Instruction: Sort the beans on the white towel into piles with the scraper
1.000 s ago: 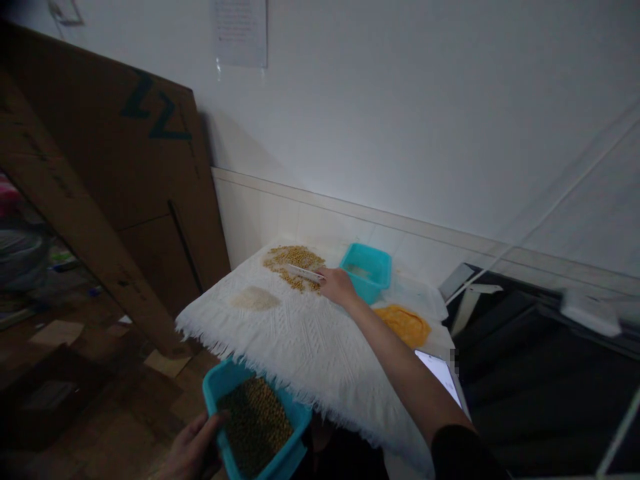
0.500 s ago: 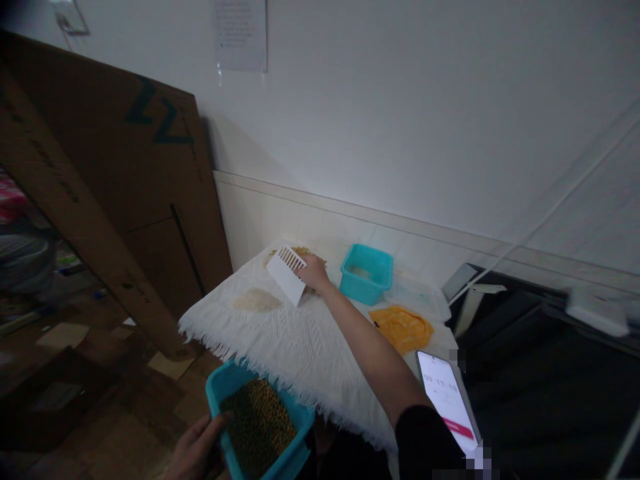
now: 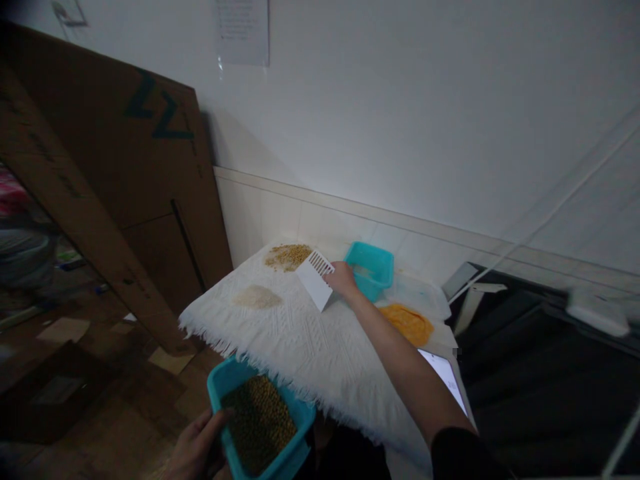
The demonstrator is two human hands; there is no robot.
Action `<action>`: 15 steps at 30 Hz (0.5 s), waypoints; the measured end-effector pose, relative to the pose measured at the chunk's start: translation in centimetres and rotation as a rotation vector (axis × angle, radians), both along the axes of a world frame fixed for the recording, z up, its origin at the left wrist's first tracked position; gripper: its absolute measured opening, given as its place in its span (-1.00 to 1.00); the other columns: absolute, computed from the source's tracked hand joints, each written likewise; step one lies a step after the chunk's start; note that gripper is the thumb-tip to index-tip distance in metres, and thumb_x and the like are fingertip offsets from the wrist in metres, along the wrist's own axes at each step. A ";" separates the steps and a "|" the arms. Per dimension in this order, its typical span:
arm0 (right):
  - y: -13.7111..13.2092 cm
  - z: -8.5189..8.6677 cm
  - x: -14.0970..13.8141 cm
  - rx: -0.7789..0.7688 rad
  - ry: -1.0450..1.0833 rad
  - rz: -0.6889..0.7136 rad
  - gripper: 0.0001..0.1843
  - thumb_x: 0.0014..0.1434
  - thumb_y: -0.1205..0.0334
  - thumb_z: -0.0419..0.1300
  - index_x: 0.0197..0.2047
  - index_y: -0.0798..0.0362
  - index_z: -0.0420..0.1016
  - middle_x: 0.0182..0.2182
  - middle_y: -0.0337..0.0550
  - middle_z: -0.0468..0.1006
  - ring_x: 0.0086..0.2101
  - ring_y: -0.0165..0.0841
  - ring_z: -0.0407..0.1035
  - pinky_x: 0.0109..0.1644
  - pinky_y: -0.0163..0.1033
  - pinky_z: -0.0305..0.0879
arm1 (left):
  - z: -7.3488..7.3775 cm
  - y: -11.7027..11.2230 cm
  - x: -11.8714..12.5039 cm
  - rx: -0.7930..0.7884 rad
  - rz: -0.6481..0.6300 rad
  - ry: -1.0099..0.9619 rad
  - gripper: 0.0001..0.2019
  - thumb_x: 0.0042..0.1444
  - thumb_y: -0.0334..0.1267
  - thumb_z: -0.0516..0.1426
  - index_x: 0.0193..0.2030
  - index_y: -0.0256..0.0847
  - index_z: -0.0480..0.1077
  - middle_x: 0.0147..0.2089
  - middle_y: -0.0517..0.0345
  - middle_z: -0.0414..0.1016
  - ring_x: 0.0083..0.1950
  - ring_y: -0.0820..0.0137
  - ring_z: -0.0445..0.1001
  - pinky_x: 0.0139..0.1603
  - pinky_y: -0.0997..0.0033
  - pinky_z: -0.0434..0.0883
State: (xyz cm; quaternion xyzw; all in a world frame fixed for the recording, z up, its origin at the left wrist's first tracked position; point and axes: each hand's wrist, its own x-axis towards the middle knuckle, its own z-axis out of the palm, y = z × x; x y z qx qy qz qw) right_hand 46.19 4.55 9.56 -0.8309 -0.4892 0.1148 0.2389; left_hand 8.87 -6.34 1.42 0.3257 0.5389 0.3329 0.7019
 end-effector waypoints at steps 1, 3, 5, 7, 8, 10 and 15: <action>-0.3 0.5 0.2 0.011 -0.017 0.000 -0.71 0.28 0.15 0.24 -0.01 0.14 0.50 -0.12 -0.11 0.58 -0.19 -0.30 0.51 -0.13 -0.16 0.47 | 0.1 -0.1 0.0 -0.004 0.000 -0.001 -0.60 -0.33 0.05 0.42 -0.56 -0.23 0.47 -0.67 0.32 0.33 -0.64 0.53 0.23 -0.60 0.56 0.22; -0.9 1.6 0.5 0.047 -0.060 0.007 -0.79 0.22 0.26 0.26 -0.09 0.16 0.56 -0.25 -0.13 0.63 -0.25 -0.31 0.53 -0.18 -0.26 0.44 | 0.2 -0.2 -0.1 -0.001 0.002 -0.001 -0.60 -0.32 0.06 0.42 -0.57 -0.22 0.46 -0.70 0.35 0.28 -0.66 0.54 0.18 -0.64 0.57 0.16; -1.4 2.7 0.8 0.094 -0.120 0.017 -0.77 0.16 0.35 0.26 -0.09 0.15 0.59 -0.27 -0.12 0.67 -0.23 -0.29 0.55 -0.18 -0.31 0.40 | 0.1 -0.2 0.0 0.010 -0.007 -0.011 -0.61 -0.30 0.07 0.41 -0.57 -0.21 0.45 -0.71 0.37 0.24 -0.67 0.54 0.15 -0.65 0.56 0.12; -1.6 3.6 0.9 0.135 -0.189 0.034 -0.69 0.15 0.37 0.24 -0.02 0.10 0.58 -0.16 -0.10 0.67 -0.15 -0.27 0.54 -0.11 -0.30 0.38 | 0.0 -0.2 0.0 0.015 -0.015 -0.027 -0.60 -0.30 0.07 0.41 -0.59 -0.20 0.42 -0.71 0.38 0.22 -0.67 0.54 0.15 -0.64 0.54 0.12; -1.6 3.8 0.9 0.147 -0.222 0.047 -0.66 0.15 0.38 0.23 0.02 0.07 0.57 -0.11 -0.10 0.67 -0.11 -0.26 0.53 -0.07 -0.30 0.36 | -0.2 -0.2 0.1 0.013 -0.010 -0.028 -0.59 -0.32 0.07 0.41 -0.61 -0.19 0.40 -0.72 0.38 0.21 -0.68 0.54 0.15 -0.64 0.53 0.12; -1.5 3.8 0.6 0.148 -0.276 0.089 -0.61 0.19 0.37 0.21 0.08 0.00 0.54 -0.06 -0.12 0.66 -0.07 -0.26 0.52 -0.03 -0.30 0.34 | -0.5 -0.1 0.3 0.002 0.002 -0.018 -0.57 -0.36 0.08 0.42 -0.63 -0.19 0.38 -0.74 0.37 0.20 -0.70 0.55 0.12 -0.66 0.52 0.08; -0.9 2.0 -0.9 0.083 -0.371 0.179 -0.55 0.27 0.37 0.12 0.19 -0.10 0.49 -0.07 -0.12 0.67 -0.10 -0.27 0.54 -0.03 -0.31 0.32 | -1.0 -0.1 0.5 -0.008 0.020 -0.019 -0.58 -0.38 0.05 0.43 -0.61 -0.20 0.39 -0.75 0.38 0.18 -0.71 0.57 0.10 -0.66 0.55 0.02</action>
